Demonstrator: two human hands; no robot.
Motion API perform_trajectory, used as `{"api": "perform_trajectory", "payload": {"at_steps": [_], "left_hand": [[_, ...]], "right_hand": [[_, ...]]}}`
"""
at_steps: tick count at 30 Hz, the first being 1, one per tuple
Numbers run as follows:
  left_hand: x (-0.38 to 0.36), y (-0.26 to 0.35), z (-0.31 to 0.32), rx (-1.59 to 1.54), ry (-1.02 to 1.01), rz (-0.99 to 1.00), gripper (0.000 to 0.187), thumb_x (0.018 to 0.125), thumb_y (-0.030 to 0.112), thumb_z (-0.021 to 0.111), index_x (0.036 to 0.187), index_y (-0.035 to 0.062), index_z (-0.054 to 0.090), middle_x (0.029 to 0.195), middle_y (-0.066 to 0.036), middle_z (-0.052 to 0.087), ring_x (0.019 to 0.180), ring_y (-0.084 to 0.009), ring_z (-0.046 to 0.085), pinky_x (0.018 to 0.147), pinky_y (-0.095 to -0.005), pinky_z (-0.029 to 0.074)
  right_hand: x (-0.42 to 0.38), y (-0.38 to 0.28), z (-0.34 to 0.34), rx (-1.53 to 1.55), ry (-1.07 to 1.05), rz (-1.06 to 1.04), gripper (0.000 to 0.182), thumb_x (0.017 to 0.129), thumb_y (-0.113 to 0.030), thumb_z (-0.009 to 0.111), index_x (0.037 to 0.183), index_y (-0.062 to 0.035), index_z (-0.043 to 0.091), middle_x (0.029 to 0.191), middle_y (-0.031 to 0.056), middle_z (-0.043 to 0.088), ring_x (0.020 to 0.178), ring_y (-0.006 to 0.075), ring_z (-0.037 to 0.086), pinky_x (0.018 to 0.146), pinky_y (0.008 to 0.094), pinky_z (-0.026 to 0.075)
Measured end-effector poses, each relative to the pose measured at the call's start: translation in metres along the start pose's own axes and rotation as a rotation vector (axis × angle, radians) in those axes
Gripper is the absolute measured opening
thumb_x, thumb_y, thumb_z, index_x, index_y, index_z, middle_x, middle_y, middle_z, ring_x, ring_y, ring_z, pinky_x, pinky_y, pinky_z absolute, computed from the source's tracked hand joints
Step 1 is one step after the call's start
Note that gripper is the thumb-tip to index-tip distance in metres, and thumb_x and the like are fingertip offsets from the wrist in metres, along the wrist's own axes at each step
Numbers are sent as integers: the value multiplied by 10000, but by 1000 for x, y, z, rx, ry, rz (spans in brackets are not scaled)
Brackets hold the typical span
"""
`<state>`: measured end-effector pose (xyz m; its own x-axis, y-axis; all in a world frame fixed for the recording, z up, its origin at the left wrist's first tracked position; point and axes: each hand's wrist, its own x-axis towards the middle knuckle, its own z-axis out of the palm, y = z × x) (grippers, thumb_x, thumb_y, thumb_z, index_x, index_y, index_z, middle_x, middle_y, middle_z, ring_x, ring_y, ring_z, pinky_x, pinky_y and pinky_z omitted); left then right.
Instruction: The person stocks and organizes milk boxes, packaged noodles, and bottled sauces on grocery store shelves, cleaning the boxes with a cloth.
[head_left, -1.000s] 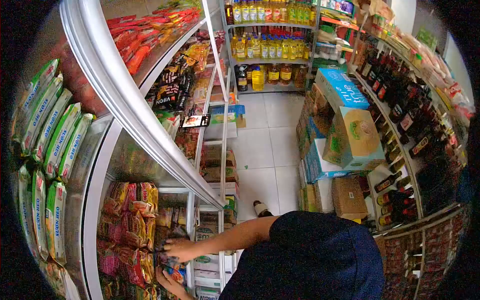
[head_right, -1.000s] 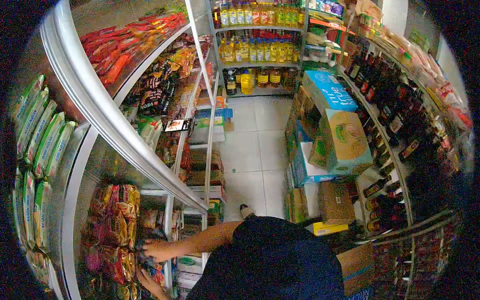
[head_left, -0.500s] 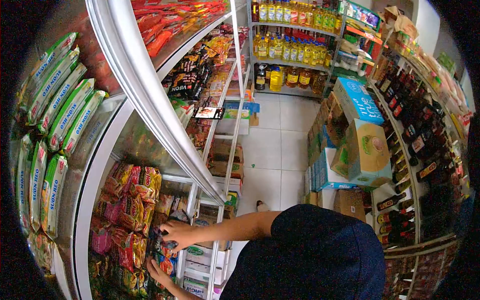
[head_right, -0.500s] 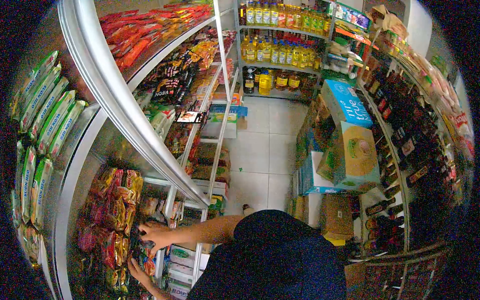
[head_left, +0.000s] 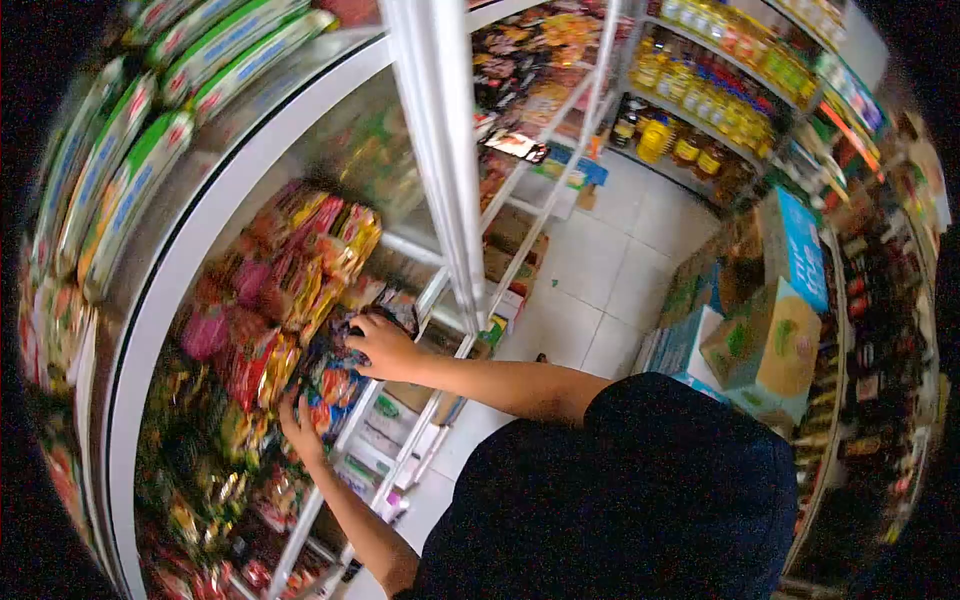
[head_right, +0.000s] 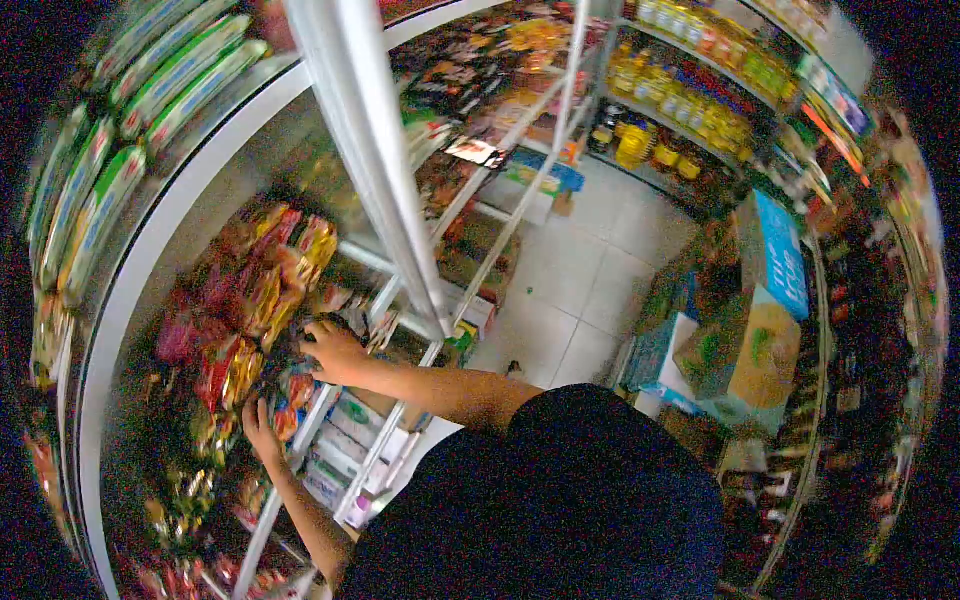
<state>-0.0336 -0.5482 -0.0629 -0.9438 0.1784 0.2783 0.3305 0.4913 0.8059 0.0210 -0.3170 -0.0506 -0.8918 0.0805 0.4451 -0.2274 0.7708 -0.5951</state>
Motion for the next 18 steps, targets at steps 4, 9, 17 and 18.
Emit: {"api": "perform_trajectory", "payload": {"at_steps": [4, 9, 17, 18], "left_hand": [[-3, -2, -5, -5, -13, 4, 337, 842, 236, 499, 1046, -29, 535, 1056, -148, 542, 999, -258, 487, 885, -326, 341], [4, -15, -1, 92, 21, 66, 349, 828, 281, 511, 1027, -2, 560, 1061, -156, 545, 1016, -287, 486, 896, -347, 337], [1, -12, -2, -27, 33, -58, 361, 829, 309, 503, 1005, 0, 569, 1047, -163, 546, 991, -292, 498, 873, -352, 351], [1, -13, -2, -50, 26, -46, 356, 831, 305, 503, 1000, -2, 569, 1035, -161, 552, 981, -289, 505, 862, -346, 358]], "right_hand": [[3, 19, 3, 19, -67, -198, 349, 583, -216, 692, 909, -140, 596, 1054, 108, 473, 1033, 315, 423, 849, 407, 390], [22, 78, -51, -135, 178, 173, 357, 571, -90, 666, 923, -120, 614, 1146, 129, 484, 1092, 345, 378, 910, 447, 342], [2, 18, 6, 137, -248, -342, 305, 611, -48, 588, 892, -164, 609, 1136, 60, 514, 1139, 305, 373, 939, 445, 312], [3, 24, -1, 69, -226, -313, 323, 609, -22, 579, 893, -171, 616, 1133, 38, 526, 1147, 304, 369, 949, 443, 295]]}}
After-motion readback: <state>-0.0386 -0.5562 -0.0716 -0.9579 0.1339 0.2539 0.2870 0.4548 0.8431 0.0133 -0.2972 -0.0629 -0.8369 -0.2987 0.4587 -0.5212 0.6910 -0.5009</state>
